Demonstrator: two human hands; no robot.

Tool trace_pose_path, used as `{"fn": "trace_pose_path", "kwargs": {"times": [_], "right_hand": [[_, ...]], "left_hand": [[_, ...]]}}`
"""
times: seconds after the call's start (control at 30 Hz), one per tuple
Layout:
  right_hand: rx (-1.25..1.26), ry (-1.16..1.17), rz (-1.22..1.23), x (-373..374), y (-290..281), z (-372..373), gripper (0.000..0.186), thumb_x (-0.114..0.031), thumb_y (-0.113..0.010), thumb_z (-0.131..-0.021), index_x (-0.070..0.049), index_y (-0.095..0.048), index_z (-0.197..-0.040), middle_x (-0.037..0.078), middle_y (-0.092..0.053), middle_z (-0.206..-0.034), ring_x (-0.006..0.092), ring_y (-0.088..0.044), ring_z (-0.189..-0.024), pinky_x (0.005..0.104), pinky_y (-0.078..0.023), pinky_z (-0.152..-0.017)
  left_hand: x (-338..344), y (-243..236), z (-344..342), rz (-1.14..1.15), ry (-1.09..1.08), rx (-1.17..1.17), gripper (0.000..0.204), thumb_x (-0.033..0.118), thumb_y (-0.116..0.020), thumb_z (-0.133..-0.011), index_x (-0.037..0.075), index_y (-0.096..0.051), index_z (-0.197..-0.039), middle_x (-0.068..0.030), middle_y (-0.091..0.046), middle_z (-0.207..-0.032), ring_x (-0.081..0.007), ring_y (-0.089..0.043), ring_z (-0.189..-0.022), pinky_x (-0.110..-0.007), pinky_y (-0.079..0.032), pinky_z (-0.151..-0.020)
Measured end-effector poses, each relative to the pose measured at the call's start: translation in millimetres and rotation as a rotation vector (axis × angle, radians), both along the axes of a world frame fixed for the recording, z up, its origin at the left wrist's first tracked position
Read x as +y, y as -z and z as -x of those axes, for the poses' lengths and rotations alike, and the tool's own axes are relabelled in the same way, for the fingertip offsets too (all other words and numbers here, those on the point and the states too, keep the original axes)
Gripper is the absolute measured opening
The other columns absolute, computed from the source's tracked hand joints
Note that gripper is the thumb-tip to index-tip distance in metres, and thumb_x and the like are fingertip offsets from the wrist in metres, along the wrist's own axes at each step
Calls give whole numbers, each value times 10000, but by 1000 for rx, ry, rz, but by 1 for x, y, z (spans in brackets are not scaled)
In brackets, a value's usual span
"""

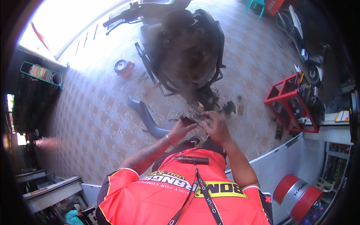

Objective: The person removes a side panel from a motorcycle, then kneels to work on the under-seat area using a screwdriver and a flashlight. They manipulate wires and components under the seat, occasionally adjusting the seat and checking the area.

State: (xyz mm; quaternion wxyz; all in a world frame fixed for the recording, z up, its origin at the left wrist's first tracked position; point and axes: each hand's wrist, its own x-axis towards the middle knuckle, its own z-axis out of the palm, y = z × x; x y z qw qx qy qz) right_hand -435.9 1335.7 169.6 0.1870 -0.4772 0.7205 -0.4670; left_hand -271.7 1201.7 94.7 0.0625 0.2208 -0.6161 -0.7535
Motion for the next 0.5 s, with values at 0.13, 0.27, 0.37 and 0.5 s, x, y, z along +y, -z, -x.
{"fn": "trace_pose_path", "kwargs": {"times": [0.13,0.27,0.37,0.5], "right_hand": [[-26,70,43,-66,18,49,279,-97,-688,-829,-25,-635,-1093,149,-623,-994,298,-640,-908,382,-515,-810],[170,92,56,-151,46,86,505,-201,-731,-817,-57,-551,-1267,198,-553,-1224,338,-561,-1141,418,-464,-963],[315,177,-10,-205,62,97,643,-307,-747,-812,-76,-479,-1350,239,-469,-1339,385,-448,-1279,470,-393,-1053],[410,235,-65,-244,75,108,724,-416,-741,-808,-76,-446,-1376,246,-434,-1371,401,-379,-1330,514,-353,-1077]], "left_hand": [[-11,0,5,31,-143,-126,215,220,-681,-952,26,-688,-1044,11,-667,-879,-77,-567,-789,-272,-480,-716],[-10,1,7,5,-289,-201,263,270,-688,-944,26,-692,-1043,-17,-688,-908,-101,-604,-809,-288,-498,-727],[-4,0,10,15,-426,-304,267,269,-695,-938,19,-689,-1031,-31,-690,-907,-117,-624,-824,-291,-505,-741],[8,-4,15,85,-493,-308,280,281,-692,-940,21,-684,-1044,-40,-691,-943,-125,-629,-854,-292,-506,-746]]}}
